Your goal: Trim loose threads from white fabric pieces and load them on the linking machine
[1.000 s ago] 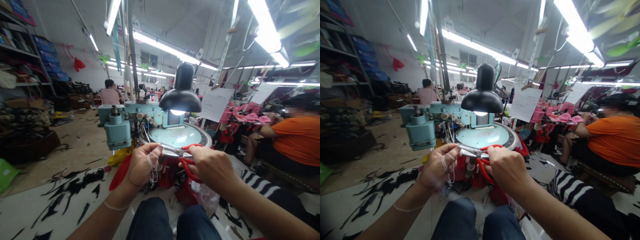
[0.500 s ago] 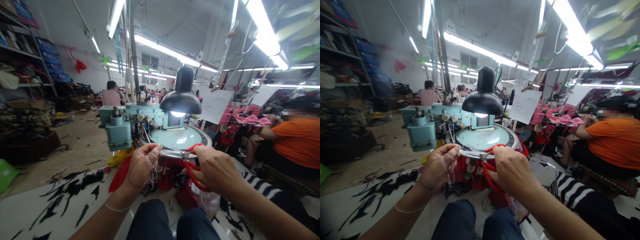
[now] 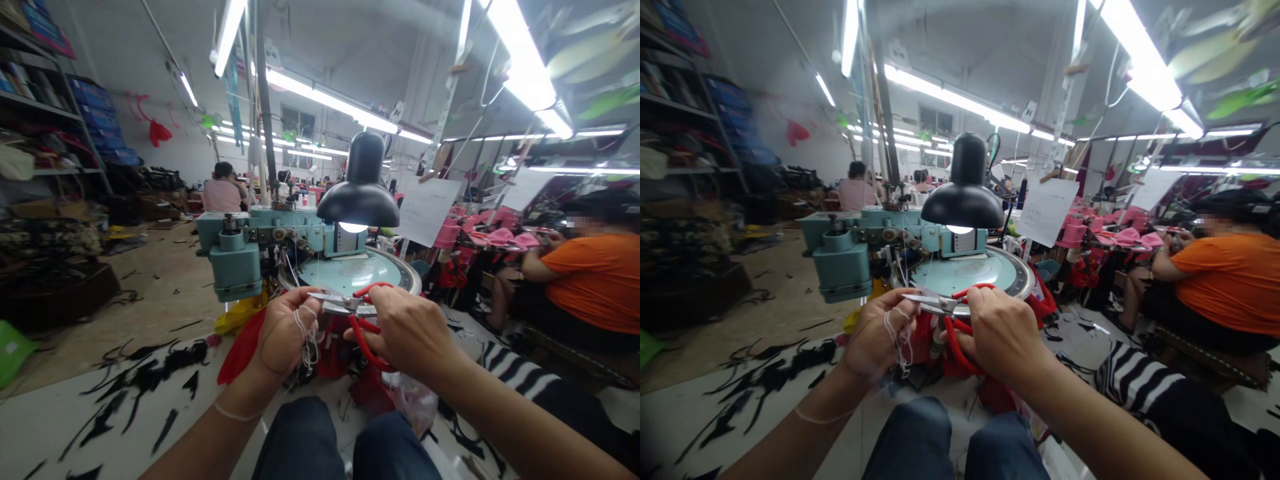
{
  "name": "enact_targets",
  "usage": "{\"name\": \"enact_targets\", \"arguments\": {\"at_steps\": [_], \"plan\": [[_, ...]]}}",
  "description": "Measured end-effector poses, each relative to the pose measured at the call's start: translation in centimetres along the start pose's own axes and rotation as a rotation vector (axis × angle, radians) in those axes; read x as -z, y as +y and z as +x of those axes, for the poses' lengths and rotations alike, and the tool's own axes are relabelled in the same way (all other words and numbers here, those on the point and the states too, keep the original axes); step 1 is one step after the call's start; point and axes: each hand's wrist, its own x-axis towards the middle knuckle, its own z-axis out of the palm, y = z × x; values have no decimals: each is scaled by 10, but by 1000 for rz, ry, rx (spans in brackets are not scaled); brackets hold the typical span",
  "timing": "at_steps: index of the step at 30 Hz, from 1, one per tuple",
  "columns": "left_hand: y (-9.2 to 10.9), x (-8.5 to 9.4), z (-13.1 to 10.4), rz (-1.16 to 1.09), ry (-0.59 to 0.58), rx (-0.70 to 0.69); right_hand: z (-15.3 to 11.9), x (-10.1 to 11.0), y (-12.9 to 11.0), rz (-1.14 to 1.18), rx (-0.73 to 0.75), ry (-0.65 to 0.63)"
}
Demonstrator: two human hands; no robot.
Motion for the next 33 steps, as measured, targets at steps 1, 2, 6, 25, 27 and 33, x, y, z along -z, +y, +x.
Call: {"name": "enact_targets", "arguments": {"at_steps": [1,2,6,25,27,33], "plan": [[0,1,0,-3,-2,-4,0,0,0,0,2,-2],[-1,1,0,-5,-6,-9,0,0,0,0,2,-6],[-1,1,-1,27,-13,-15,0,0,-1,-2,-5,-20],[-1,-2,-1,-11,-5,-5,-1,-2,-4,12,-26,-45],[-2,-1,-1,-13,-10,-15,-2,-3,-5,11,-29,-55],[0,-2,0,-1,45,-20,-3,1,-3,4,-82,-138]]}}
